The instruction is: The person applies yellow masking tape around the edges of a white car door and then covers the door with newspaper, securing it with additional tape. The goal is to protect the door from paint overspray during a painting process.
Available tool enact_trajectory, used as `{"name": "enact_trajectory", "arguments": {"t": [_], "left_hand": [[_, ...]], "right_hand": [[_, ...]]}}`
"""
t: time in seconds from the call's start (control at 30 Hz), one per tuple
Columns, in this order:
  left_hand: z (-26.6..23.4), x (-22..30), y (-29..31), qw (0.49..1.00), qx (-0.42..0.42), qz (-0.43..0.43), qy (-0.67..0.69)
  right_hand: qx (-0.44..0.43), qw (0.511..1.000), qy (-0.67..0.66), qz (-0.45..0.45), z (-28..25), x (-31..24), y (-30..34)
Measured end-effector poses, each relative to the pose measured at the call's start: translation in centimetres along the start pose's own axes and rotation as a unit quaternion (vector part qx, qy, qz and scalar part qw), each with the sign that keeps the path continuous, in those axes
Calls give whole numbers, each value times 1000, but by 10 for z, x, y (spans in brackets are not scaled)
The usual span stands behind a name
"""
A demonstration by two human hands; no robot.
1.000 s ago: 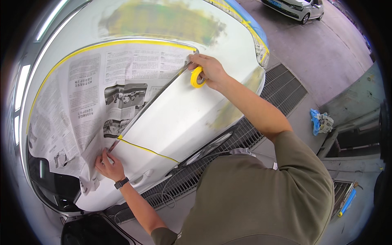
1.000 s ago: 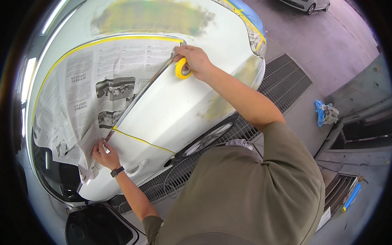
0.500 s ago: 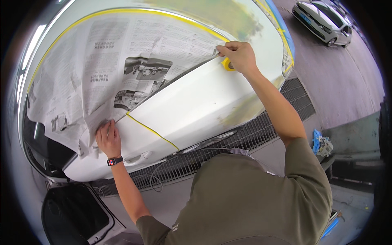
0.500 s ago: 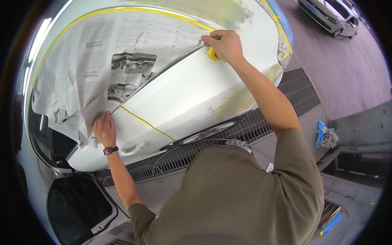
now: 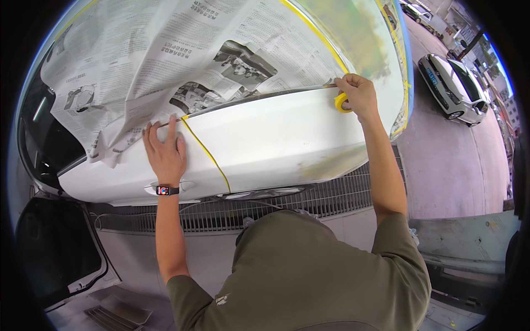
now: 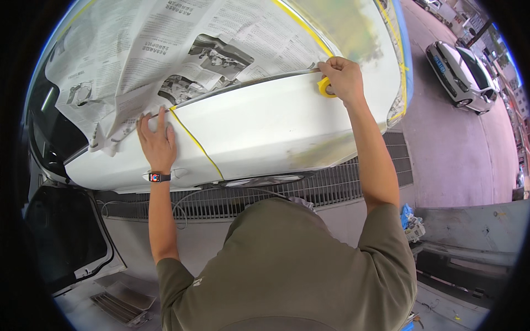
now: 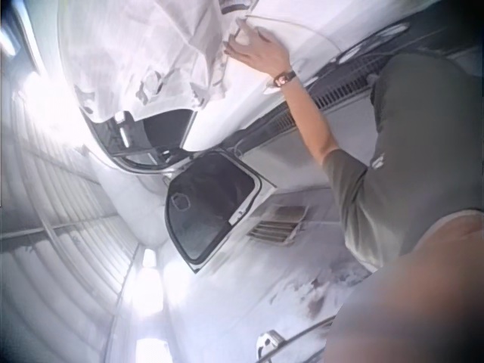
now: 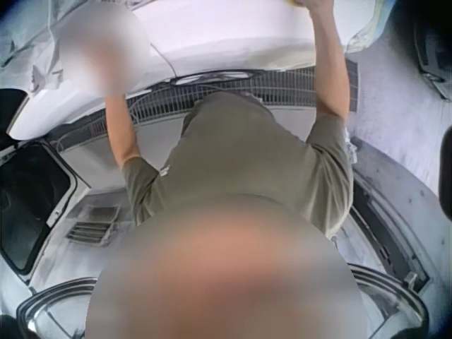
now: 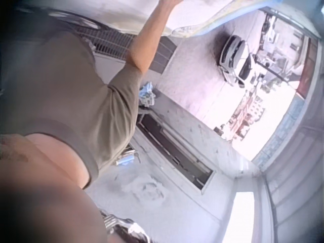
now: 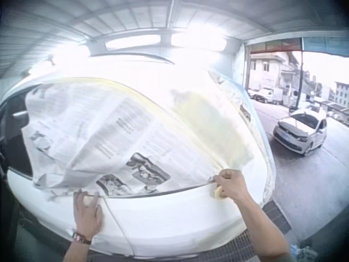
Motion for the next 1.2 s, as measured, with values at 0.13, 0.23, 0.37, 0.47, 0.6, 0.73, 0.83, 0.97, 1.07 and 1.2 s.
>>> {"name": "enact_trajectory", "arguments": {"t": [0.13,0.23,0.37,0.47,0.6,0.73,0.83,0.97,1.07,1.2], "left_hand": [[5,-2,1,1000,5,-16,12],[7,-2,2,1000,14,-9,14],[8,-2,1,1000,17,5,18],[6,-1,-1,1000,21,7,21],[4,-2,-2,999,26,9,24],[7,-5,-1,1000,21,18,10],[11,-3,0,999,16,9,38],[9,5,2,999,9,-7,53],[6,10,2,999,-21,-8,23],[4,11,-1,999,-34,-12,3]], "right_hand": [[6,985,-154,78,-2,5,6],[-29,962,-227,146,0,10,16],[-56,927,-319,189,4,10,24],[-126,896,-358,231,13,9,27],[-94,940,-275,177,19,9,26],[5,992,-101,77,22,8,22],[61,998,-3,28,25,6,21],[109,989,92,-44,22,-5,28],[77,982,160,-68,6,-19,41],[-94,979,113,-143,-17,-37,72]]}}
Point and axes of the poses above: each hand's wrist, its own y-axis away from the middle knuckle, its own z-axis out of the palm, x = y × z, the point moved 2 cm from there along -y, towards the middle knuckle, and after that the axes turned 15 degrees about x, right-handed, at the moved point
